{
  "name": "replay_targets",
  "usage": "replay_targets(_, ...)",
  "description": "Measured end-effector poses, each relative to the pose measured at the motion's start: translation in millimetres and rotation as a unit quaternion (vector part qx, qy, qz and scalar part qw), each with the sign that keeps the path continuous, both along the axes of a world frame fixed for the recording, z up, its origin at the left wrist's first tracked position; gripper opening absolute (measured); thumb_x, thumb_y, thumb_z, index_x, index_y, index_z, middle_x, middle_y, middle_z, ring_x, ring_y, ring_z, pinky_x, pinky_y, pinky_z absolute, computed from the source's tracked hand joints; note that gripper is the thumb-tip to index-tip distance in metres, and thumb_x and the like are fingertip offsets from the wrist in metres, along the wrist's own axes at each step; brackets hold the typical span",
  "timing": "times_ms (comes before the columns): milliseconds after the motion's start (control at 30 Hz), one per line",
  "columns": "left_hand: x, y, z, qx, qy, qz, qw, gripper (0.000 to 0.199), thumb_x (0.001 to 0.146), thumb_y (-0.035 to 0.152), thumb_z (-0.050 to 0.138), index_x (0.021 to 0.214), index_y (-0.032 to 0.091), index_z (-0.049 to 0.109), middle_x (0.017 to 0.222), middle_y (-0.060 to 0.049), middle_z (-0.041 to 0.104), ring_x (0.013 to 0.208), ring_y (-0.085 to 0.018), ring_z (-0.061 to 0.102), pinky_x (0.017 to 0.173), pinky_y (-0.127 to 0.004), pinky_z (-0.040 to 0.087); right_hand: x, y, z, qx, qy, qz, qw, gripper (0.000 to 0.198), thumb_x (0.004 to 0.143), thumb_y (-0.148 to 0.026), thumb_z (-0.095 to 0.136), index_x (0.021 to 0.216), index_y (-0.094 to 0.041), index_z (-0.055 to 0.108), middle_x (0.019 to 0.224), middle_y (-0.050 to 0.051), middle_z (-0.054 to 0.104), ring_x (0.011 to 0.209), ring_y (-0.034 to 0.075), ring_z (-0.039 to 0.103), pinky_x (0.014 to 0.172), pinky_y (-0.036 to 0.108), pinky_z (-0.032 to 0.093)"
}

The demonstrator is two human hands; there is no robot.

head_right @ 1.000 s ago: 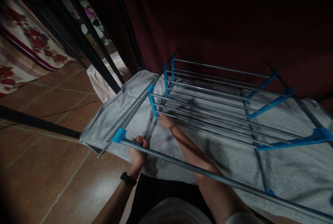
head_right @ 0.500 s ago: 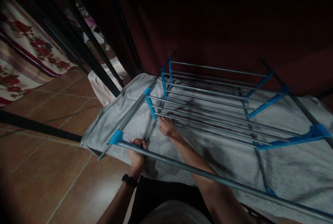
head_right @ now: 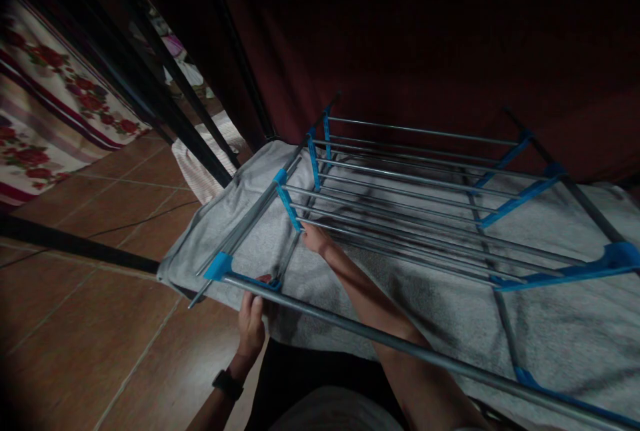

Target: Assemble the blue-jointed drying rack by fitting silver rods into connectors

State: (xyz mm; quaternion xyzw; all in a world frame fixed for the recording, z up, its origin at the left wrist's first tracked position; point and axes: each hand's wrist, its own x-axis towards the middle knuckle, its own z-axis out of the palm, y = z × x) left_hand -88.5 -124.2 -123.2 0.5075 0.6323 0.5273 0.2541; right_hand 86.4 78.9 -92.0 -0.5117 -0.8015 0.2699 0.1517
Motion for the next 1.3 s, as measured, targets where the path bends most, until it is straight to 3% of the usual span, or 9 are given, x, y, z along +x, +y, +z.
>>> replay_targets(100,-5.2,2.2,-12.1,-0.05,0.052,-0.037,0.997,0.043,0.083,0.044,0.065,0.119,0.02,0.064,0.122,-0.013,0.068,0.12,-0.032,0.061,0.109,-0.05,0.045,0.0,0.4,-3.2,-0.002,-0.001,-0.011,1.0,0.053,0.091,-0.015,0.05,0.144,-0.023,0.054,0.143,0.003,0.06,0.131,0.023,0.055,0.113,0.034,0.041)
replay_targets(267,-12.3,19.9,-16.9,-0.099,0.103,-0.059,0.988,0.029,0.081,0.039,0.065,0.103,0.022,0.071,0.113,-0.013,0.073,0.114,-0.033,0.066,0.104,-0.053,0.049,-1.6,-0.6,-6.2,0.005,-0.004,-0.031,0.999,0.053,0.092,-0.012,0.05,0.142,-0.027,0.055,0.143,0.001,0.059,0.134,0.022,0.053,0.115,0.035,0.04)
replay_targets(500,-14.9,20.6,-16.8,-0.079,0.079,-0.083,0.99,0.023,0.082,0.038,0.063,0.096,0.023,0.073,0.115,-0.012,0.074,0.113,-0.031,0.067,0.104,-0.05,0.05,-2.2,-2.1,-5.6,0.013,0.003,-0.027,1.0,0.053,0.091,-0.008,0.049,0.141,-0.025,0.058,0.143,0.001,0.06,0.135,0.02,0.052,0.116,0.034,0.039)
replay_targets(1067,-8.9,23.7,-5.4,-0.085,0.087,-0.077,0.99,0.022,0.081,0.04,0.062,0.089,0.023,0.073,0.094,-0.011,0.076,0.11,-0.034,0.067,0.102,-0.052,0.05,-3.5,-3.8,-2.0,0.022,0.004,-0.028,0.999,0.056,0.09,-0.005,0.044,0.141,-0.023,0.057,0.14,0.003,0.062,0.132,0.02,0.055,0.115,0.033,0.039)
replay_targets(1200,-8.8,24.0,-2.7,-0.094,0.087,-0.085,0.988,0.023,0.081,0.038,0.064,0.096,0.023,0.072,0.101,-0.011,0.074,0.117,-0.034,0.063,0.107,-0.053,0.046,0.0,-17.6,2.1,0.04,0.016,-0.018,0.999,0.06,0.09,-0.009,0.046,0.149,-0.021,0.048,0.149,0.005,0.053,0.14,0.019,0.046,0.119,0.033,0.033)
replay_targets(1300,-10.8,20.3,-4.5,-0.084,0.104,-0.078,0.988,0.029,0.078,0.036,0.069,0.103,0.022,0.069,0.11,-0.012,0.071,0.122,-0.034,0.06,0.109,-0.053,0.044,8.3,-48.7,-2.2,0.089,0.027,-0.034,0.995,0.06,0.092,-0.013,0.042,0.152,-0.015,0.042,0.159,0.008,0.039,0.148,0.018,0.033,0.124,0.033,0.025)
